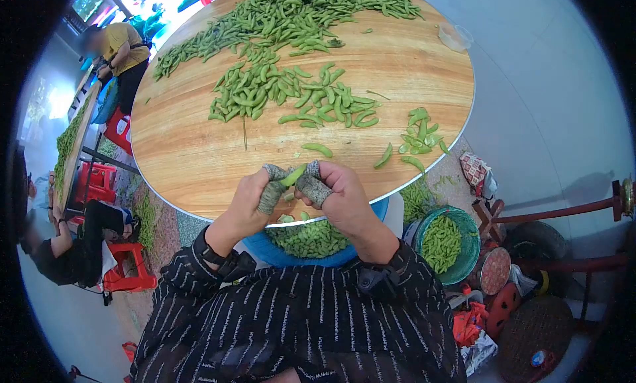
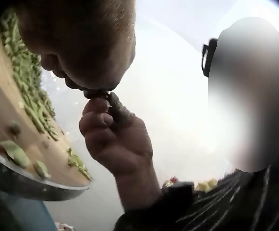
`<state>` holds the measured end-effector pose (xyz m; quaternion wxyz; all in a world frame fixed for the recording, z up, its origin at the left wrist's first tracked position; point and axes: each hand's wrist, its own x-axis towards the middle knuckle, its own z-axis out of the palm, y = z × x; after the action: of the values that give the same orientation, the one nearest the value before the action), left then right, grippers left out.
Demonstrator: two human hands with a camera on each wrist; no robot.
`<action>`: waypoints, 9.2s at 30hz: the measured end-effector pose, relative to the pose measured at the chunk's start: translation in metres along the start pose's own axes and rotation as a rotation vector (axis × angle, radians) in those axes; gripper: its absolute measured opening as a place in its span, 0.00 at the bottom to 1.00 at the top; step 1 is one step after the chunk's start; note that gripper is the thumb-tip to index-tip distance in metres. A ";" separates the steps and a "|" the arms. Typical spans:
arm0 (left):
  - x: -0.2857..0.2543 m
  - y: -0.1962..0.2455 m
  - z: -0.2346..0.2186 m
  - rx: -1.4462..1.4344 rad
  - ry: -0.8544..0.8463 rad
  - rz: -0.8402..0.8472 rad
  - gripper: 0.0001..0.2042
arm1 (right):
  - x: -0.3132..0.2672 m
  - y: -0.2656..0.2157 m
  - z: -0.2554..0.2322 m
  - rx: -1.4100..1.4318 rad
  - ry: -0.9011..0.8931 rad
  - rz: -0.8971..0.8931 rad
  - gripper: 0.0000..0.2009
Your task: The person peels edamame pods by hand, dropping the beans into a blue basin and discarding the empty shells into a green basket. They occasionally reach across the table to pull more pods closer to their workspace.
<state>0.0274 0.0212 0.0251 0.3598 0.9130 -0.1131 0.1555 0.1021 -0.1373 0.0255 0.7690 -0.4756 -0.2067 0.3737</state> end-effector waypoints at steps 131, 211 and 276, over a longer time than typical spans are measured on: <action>-0.018 -0.011 0.000 -1.277 -0.022 -0.712 0.07 | -0.001 0.014 0.002 -0.425 -0.071 0.036 0.06; 0.011 0.011 0.000 -0.938 -0.100 -0.340 0.09 | -0.007 -0.004 -0.010 -0.258 0.182 -0.111 0.10; -0.012 -0.007 0.013 -0.964 0.112 -0.668 0.15 | 0.012 0.024 0.012 -0.323 -0.009 -0.234 0.05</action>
<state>0.0206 0.0184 0.0078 0.7693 0.6228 0.1420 0.0129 0.0921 -0.1146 0.0091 0.7198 -0.5640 -0.3214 0.2458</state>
